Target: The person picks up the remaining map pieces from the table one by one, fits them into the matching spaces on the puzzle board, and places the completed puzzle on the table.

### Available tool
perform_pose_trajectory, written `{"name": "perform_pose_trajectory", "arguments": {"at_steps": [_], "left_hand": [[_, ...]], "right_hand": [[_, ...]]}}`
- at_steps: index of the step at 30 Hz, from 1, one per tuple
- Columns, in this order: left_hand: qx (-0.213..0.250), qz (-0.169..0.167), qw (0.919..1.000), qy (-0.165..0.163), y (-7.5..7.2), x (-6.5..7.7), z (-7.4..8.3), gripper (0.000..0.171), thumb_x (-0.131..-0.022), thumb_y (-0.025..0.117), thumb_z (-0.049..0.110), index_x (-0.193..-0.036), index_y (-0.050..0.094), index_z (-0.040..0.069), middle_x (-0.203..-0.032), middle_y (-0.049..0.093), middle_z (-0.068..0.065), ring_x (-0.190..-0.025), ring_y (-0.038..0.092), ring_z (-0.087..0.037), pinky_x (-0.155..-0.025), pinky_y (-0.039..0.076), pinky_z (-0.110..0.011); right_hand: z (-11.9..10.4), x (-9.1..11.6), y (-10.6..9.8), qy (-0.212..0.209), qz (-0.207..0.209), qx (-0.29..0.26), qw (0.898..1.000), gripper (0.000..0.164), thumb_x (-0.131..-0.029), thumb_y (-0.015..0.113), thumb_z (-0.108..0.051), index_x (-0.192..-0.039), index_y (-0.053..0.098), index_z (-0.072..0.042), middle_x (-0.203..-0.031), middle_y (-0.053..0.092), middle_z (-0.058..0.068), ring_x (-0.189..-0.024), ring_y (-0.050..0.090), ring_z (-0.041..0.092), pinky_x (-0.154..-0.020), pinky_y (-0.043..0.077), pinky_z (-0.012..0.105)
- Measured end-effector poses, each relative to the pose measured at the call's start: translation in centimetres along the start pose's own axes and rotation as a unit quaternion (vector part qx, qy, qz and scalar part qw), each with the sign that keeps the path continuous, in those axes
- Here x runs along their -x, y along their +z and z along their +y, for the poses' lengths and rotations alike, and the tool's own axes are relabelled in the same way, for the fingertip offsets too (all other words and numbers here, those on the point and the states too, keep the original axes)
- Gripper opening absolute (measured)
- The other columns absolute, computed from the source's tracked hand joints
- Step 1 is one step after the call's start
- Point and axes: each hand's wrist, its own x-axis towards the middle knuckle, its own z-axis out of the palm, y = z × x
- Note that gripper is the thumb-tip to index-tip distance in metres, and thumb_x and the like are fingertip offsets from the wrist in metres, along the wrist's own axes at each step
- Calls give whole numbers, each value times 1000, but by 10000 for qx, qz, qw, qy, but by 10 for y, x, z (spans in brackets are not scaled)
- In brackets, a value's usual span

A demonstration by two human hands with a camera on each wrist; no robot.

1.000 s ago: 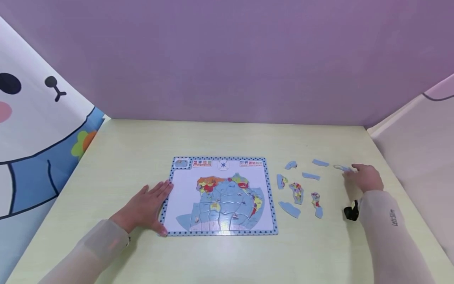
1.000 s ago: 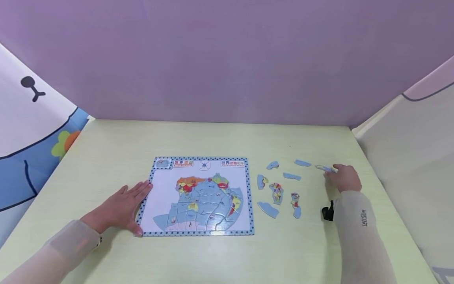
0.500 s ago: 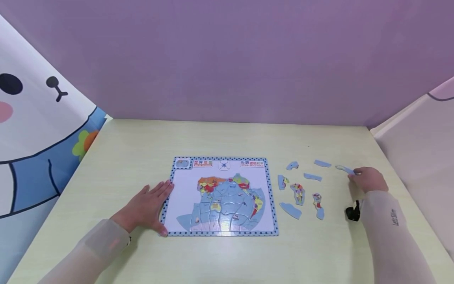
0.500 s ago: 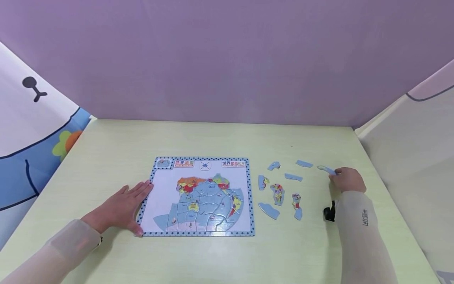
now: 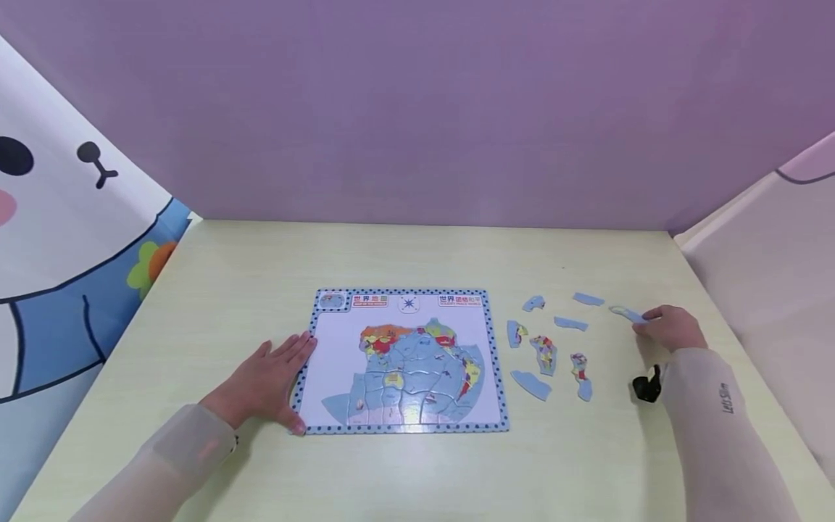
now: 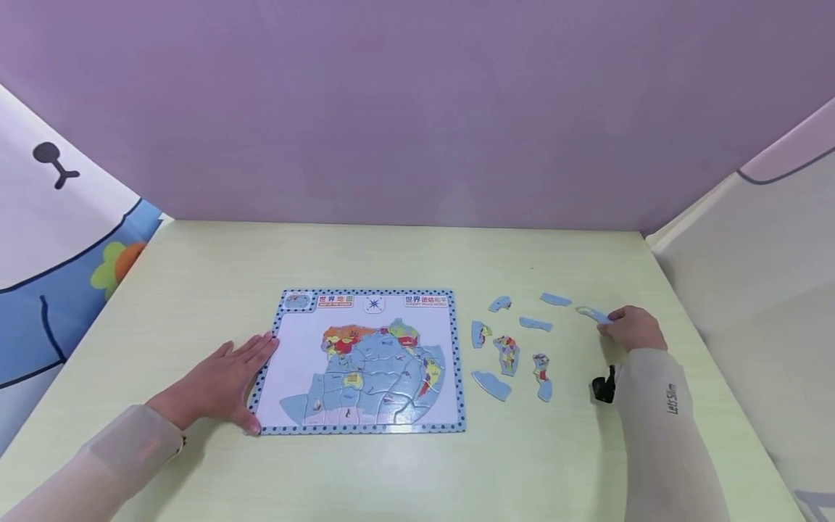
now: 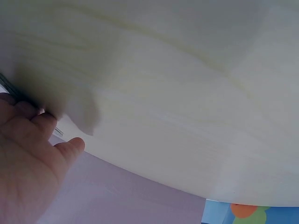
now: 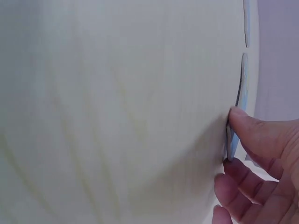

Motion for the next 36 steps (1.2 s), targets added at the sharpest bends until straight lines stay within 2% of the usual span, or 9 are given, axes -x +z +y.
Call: {"name": "perform_pose_trajectory", "arguments": {"at_steps": [6, 10, 13, 19, 24, 29, 32, 36], "left_hand": [[-29, 26, 10000, 9, 0, 1, -2, 134, -51, 79, 70, -148, 24, -4, -153, 27, -23, -140, 21, -43, -108, 15, -66], [-17, 35, 10000, -14, 0, 2, -2, 134, -51, 79, 70, -148, 24, -4, -153, 26, -22, -140, 20, -43, -108, 15, -66], [2, 32, 10000, -31, 0, 3, -2, 134, -51, 80, 69, -148, 25, -4, -153, 27, -22, -140, 20, -42, -108, 15, -66], [34, 19, 10000, -40, 0, 4, -1, 133, -51, 80, 69, -148, 26, -5, -153, 27, -22, -140, 21, -42, -108, 15, -66], [46, -18, 10000, -49, 0, 5, -1, 134, -51, 80, 69, -148, 25, -5, -153, 27, -23, -140, 21, -43, -108, 15, -66], [75, -6, 10000, -29, -1, 4, -3, 134, -51, 80, 69, -148, 24, -5, -153, 26, -23, -141, 19, -43, -108, 14, -66], [63, 31, 10000, 3, 0, 3, -3, 133, -51, 80, 68, -148, 25, -5, -153, 26, -23, -140, 20, -43, -108, 14, -66], [40, 22, 10000, 8, 0, 1, -2, 133, -52, 79, 69, -148, 25, -4, -153, 26, -22, -141, 20, -42, -108, 14, -66]], "right_hand": [[3, 0, 3, -319, 126, 15, 9994, 51, -86, 67, -23, -116, 52, 16, -108, 56, 35, -94, 51, 45, -77, 43, 50], [3, 0, 5, -625, 164, 51, 9979, 43, -86, 66, -17, -112, 56, 16, -96, 63, 29, -87, 53, 39, -71, 41, 41], [0, 1, 6, -804, 35, 55, 9967, 38, -87, 64, -13, -110, 58, 16, -91, 65, 24, -84, 53, 33, -69, 38, 35], [-8, 3, 9, -817, -246, -51, 9963, 37, -90, 59, -8, -116, 55, 18, -94, 66, 25, -81, 54, 26, -68, 39, 32], [-16, 7, 9, -880, -282, -65, 9957, 36, -90, 57, -7, -116, 54, 18, -96, 64, 27, -78, 55, 22, -66, 41, 31], [-24, 10, 9, -957, -430, -558, 9929, 36, -90, 55, -2, -115, 51, 23, -91, 65, 21, -70, 57, 8, -62, 50, 24], [-29, 12, 7, -865, -688, -920, 9896, 36, -93, 53, 0, -117, 48, 25, -92, 65, 17, -71, 59, 5, -64, 53, 22], [-38, 17, 4, -931, -920, -1093, 9853, 34, -95, 51, 1, -117, 46, 27, -92, 64, 11, -73, 59, 5, -68, 54, 23]]}}
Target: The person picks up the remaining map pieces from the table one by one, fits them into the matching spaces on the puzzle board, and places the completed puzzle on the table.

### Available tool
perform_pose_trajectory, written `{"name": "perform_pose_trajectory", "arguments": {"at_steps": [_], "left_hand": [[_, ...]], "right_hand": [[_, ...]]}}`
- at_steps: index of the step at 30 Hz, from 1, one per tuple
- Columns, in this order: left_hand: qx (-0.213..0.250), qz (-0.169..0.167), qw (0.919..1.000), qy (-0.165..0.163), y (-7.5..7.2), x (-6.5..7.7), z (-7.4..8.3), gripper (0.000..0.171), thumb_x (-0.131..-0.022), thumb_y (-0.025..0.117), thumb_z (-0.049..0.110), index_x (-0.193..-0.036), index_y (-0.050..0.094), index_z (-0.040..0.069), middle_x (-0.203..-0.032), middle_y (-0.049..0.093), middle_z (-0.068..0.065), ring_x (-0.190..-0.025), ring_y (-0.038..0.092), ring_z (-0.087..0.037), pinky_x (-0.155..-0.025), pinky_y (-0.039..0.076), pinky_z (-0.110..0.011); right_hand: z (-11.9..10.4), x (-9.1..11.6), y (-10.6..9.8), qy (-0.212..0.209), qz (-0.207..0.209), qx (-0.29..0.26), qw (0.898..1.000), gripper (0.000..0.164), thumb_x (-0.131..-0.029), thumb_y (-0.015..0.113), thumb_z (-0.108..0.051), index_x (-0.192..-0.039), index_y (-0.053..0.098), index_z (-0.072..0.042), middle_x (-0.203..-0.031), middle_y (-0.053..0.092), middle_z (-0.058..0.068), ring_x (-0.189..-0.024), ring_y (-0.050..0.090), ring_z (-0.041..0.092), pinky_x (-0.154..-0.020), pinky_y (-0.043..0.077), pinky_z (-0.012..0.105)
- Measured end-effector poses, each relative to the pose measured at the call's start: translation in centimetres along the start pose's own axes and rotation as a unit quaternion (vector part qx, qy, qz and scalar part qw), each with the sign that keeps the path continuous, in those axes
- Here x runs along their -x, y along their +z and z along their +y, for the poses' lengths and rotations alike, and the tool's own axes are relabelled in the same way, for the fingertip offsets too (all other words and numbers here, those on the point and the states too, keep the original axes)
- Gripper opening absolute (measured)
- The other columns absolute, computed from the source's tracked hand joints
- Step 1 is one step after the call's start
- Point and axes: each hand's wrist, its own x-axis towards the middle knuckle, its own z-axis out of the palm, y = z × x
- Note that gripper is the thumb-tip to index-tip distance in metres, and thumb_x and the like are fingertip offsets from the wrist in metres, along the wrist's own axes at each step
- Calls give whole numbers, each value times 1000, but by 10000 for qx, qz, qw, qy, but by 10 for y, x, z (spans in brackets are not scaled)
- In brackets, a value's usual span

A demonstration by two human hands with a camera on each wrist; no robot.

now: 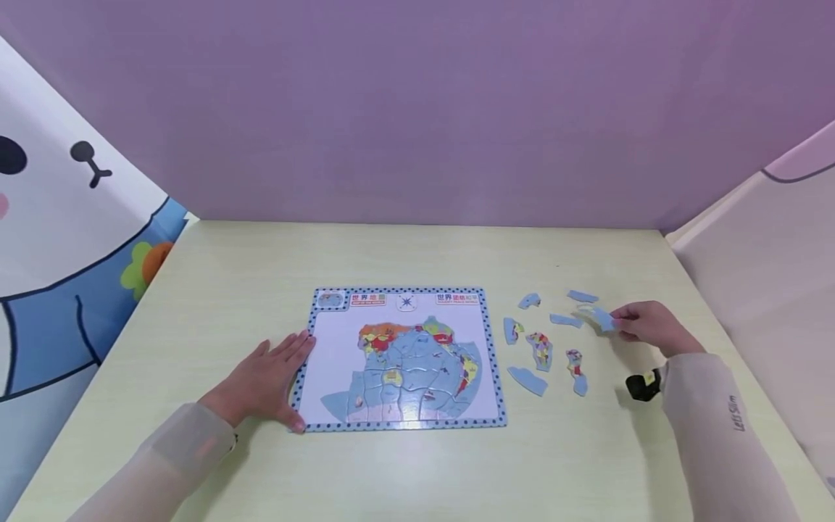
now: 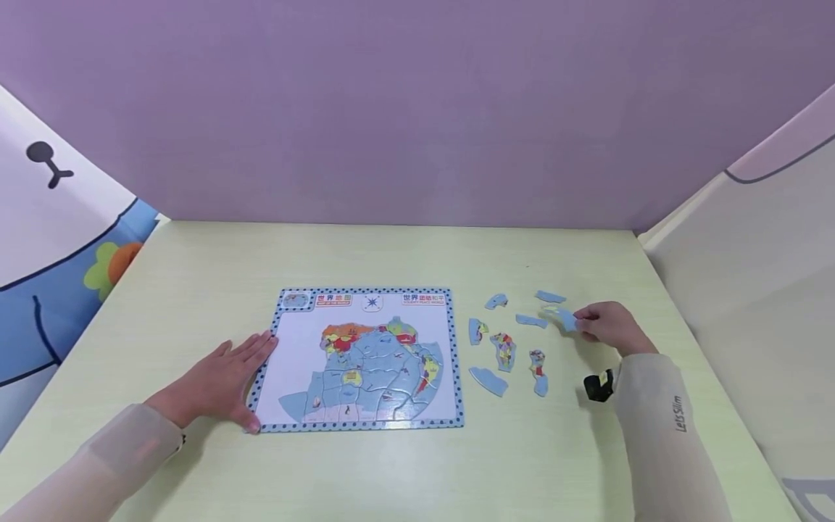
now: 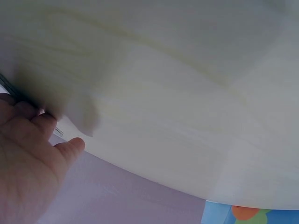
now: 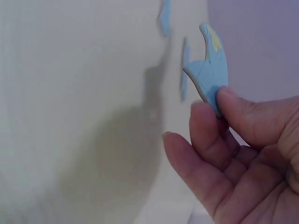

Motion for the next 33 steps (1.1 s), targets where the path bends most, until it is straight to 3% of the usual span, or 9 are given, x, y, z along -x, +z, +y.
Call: {"name": "perform_pose_trajectory", "arguments": {"at_steps": [9, 14, 19, 26, 33], "left_hand": [[-53, 39, 10000, 10, -1, 0, 0, 133, -51, 80, 69, -148, 25, -4, -153, 27, -22, -141, 20, -42, -108, 15, -66], [-23, 65, 10000, 48, -1, 1, 1, 132, -52, 80, 68, -147, 26, -5, -152, 27, -23, -140, 21, -42, -107, 16, -66], [37, 31, 10000, 20, -2, 1, 3, 132, -52, 80, 68, -148, 25, -5, -153, 27, -23, -141, 21, -42, -108, 15, -66], [-2, -16, 10000, 8, -3, 0, 3, 132, -52, 80, 69, -148, 25, -5, -153, 26, -23, -141, 20, -42, -108, 15, -66], [50, -50, 10000, -42, -2, 0, 1, 133, -52, 80, 68, -149, 23, -4, -154, 25, -22, -141, 19, -41, -109, 13, -66]], "right_hand": [[-41, -11, 13, -579, -225, 341, 9975, 25, -96, 50, 1, -111, 54, 21, -85, 61, 8, -77, 57, 15, -70, 54, 30], [-65, -24, 32, -889, -18, 547, 9945, 24, -96, 52, -4, -110, 60, 14, -97, 65, 17, -84, 62, 22, -76, 54, 39], [-85, -36, 55, -1150, 171, 656, 9910, 23, -96, 54, -5, -110, 63, 11, -101, 66, 20, -89, 60, 27, -79, 51, 41], [-112, -52, 87, -1074, -21, 513, 9929, 23, -98, 53, -6, -114, 63, 7, -109, 64, 19, -97, 57, 29, -89, 47, 44], [-142, -60, 111, -1136, -157, 470, 9923, 22, -97, 55, -5, -114, 65, 5, -112, 64, 19, -99, 58, 29, -89, 49, 41]]}}
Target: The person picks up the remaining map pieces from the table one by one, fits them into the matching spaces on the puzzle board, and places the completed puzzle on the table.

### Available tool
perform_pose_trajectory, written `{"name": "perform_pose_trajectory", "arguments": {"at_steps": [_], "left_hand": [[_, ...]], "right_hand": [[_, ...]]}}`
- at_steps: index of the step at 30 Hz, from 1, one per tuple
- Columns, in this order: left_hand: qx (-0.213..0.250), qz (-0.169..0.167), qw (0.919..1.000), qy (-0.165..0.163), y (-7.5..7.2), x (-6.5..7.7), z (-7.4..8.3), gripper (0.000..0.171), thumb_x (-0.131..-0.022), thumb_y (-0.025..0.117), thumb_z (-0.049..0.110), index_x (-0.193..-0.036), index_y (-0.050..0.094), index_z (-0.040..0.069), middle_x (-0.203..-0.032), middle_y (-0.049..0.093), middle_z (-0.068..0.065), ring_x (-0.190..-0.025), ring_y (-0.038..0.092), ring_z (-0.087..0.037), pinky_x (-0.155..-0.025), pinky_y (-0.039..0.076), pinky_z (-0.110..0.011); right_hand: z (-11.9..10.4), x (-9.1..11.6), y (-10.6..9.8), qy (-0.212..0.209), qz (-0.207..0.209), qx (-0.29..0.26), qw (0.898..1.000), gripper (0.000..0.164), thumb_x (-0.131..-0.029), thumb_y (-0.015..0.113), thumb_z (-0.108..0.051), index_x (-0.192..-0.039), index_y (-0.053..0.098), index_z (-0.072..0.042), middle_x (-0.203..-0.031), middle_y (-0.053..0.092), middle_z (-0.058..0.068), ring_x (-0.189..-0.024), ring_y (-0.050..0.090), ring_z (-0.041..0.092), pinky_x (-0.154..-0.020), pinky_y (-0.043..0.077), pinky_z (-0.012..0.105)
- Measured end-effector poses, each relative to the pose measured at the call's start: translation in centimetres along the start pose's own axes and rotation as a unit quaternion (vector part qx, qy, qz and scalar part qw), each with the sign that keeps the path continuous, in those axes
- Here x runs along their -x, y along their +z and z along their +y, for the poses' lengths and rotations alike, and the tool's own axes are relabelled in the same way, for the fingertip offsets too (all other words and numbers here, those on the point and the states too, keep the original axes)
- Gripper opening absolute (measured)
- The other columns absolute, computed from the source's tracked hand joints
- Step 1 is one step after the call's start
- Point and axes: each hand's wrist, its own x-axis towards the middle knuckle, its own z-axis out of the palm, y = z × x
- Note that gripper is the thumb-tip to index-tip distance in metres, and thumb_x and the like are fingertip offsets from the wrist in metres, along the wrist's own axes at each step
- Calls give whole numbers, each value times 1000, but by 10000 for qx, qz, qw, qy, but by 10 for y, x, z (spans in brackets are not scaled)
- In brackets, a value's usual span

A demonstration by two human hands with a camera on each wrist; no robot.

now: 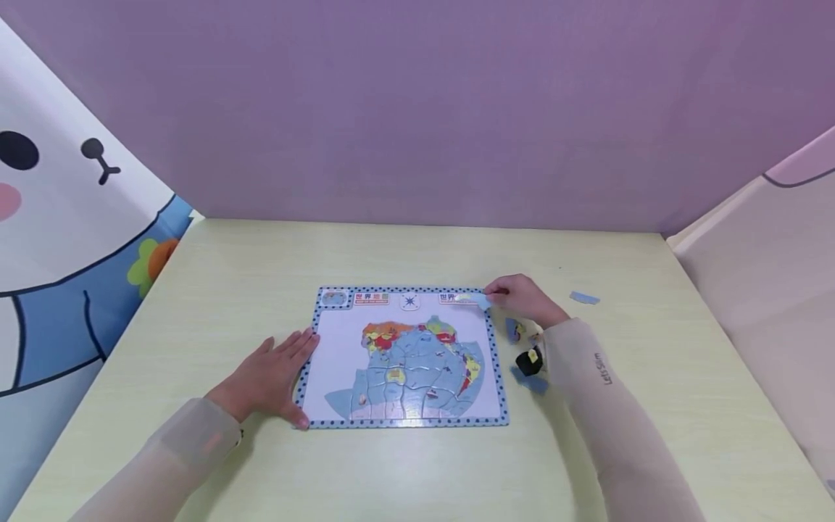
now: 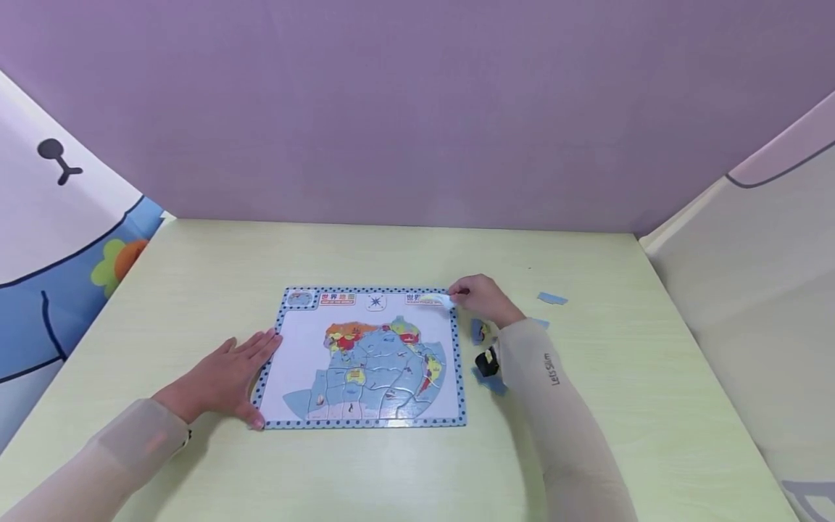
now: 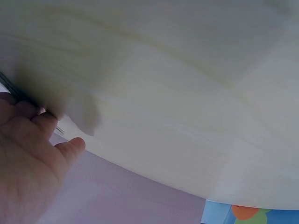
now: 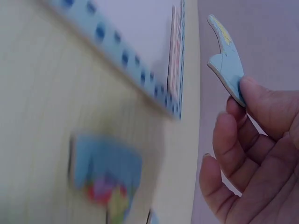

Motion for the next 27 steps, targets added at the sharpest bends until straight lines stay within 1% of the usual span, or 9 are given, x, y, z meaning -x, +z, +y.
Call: {"name": "perform_pose_trajectory", "arguments": {"at_steps": [3, 6, 10, 14, 21, 27], "left_hand": [[7, 23, 10000, 1, 0, 1, -1, 132, -53, 81, 66, -149, 23, -4, -154, 25, -22, -141, 19, -41, -109, 13, -65], [69, -6, 10000, 19, 0, 2, -1, 131, -53, 82, 65, -148, 24, -4, -153, 25, -23, -141, 19, -42, -109, 13, -65], [71, -66, 10000, 3, 1, 4, -2, 132, -53, 80, 67, -149, 23, -4, -153, 25, -23, -141, 19, -42, -109, 13, -66], [-4, -17, 10000, -4, -1, 5, -3, 131, -53, 81, 66, -148, 24, -4, -153, 26, -22, -141, 20, -42, -108, 14, -66], [64, 28, 10000, 29, 3, 3, -4, 131, -53, 81, 66, -148, 25, -4, -153, 26, -22, -141, 20, -41, -109, 14, -65], [-16, 3, 10000, 21, 1, 0, -1, 131, -53, 81, 67, -149, 24, -3, -154, 26, -20, -142, 19, -40, -109, 13, -65]], "right_hand": [[-11, -7, 9, -77, -44, -141, 9999, 22, -96, 55, -4, -114, 65, 5, -112, 64, 19, -99, 58, 29, -89, 49, 41], [-17, -14, 19, -186, -150, -218, 9995, 21, -96, 56, -5, -113, 66, 5, -113, 64, 18, -98, 57, 27, -88, 49, 38], [-25, -23, 34, -329, -295, -228, 9988, 20, -96, 55, -4, -110, 67, 4, -111, 65, 16, -94, 56, 24, -81, 48, 32], [-39, -30, 45, -387, -383, -243, 9982, 18, -96, 56, -3, -109, 68, 3, -107, 66, 15, -91, 56, 22, -79, 49, 30], [-60, -44, 61, -448, -523, -170, 9975, 19, -96, 57, -5, -110, 68, 1, -111, 66, 13, -99, 57, 23, -90, 49, 34], [-78, -51, 72, -582, -546, -47, 9968, 18, -96, 57, -5, -108, 70, 0, -113, 67, 12, -104, 58, 23, -94, 47, 35]]}}
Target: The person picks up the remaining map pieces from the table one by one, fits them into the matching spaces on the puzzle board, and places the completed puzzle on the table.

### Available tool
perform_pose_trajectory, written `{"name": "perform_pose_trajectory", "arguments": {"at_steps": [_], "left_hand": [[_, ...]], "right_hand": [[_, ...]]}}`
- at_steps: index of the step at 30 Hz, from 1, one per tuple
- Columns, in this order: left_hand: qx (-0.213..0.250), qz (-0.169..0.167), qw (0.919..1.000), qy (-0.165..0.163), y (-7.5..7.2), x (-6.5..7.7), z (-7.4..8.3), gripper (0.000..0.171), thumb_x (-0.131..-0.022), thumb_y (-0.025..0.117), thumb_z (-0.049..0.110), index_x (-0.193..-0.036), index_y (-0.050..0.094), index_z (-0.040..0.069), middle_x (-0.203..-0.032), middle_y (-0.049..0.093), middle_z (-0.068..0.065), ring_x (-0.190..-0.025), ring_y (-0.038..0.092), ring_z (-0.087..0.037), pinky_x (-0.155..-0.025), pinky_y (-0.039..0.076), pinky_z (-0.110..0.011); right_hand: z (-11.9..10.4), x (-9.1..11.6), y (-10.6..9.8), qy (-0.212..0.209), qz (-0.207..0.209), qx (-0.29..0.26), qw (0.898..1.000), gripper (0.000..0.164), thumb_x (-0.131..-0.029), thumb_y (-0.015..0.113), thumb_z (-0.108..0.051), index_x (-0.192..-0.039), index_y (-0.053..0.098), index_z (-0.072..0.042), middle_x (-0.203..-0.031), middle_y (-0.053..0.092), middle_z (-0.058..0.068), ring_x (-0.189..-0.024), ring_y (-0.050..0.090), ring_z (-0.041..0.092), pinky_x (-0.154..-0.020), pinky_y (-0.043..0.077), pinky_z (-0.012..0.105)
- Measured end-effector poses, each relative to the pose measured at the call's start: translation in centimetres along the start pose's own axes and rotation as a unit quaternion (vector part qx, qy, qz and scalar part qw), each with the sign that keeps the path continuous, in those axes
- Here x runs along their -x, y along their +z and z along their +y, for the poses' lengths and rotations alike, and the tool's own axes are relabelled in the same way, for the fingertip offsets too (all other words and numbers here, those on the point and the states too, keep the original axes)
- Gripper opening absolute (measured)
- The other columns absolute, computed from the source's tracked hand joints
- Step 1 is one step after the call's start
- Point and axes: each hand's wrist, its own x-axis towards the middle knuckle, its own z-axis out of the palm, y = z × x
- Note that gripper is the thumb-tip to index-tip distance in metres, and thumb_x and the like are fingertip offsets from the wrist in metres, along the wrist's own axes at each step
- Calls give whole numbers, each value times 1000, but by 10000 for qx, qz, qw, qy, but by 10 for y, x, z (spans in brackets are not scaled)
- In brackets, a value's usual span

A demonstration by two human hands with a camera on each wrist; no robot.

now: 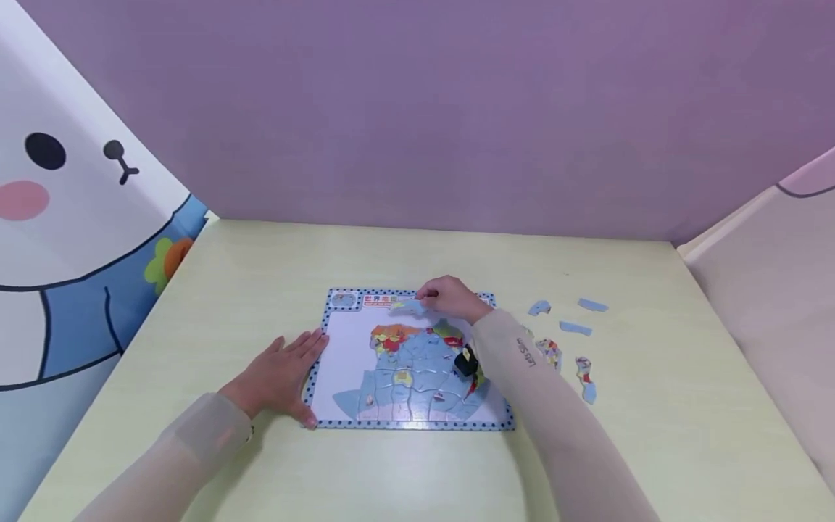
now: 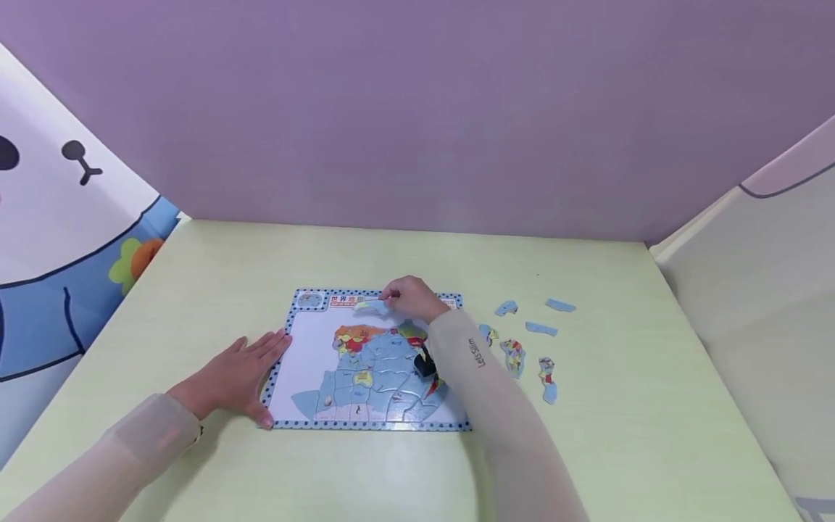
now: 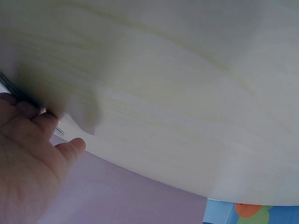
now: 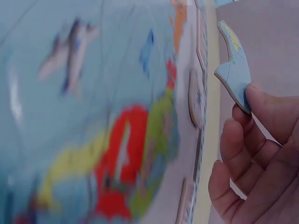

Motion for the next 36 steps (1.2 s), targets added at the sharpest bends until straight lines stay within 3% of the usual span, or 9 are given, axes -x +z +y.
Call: {"name": "perform_pose_trajectory", "arguments": {"at_steps": [8, 18, 36], "left_hand": [[-95, -68, 9999, -61, -1, -1, 0, 131, -53, 81, 66, -149, 23, -2, -155, 25, -20, -142, 18, -39, -109, 13, -65], [-113, -89, 9999, -32, -3, 0, 0, 132, -54, 80, 68, -149, 23, -3, -155, 24, -20, -142, 17, -40, -109, 14, -65], [-106, 42, 9999, 40, -1, 0, 1, 131, -54, 81, 67, -148, 25, -4, -153, 26, -21, -141, 20, -41, -109, 16, -65]], "right_hand": [[-14, -12, 15, 69, 19, 42, 10000, 17, -96, 58, -6, -107, 72, -6, -113, 67, 8, -108, 57, 23, -98, 45, 36], [-23, -20, 28, -63, -255, 113, 9996, 19, -97, 55, -8, -107, 72, -9, -116, 66, 6, -112, 56, 21, -100, 43, 36], [-39, -19, 38, 86, -394, 349, 9986, 18, -97, 57, -13, -107, 72, -13, -113, 65, 2, -99, 56, 17, -93, 46, 33]]}}
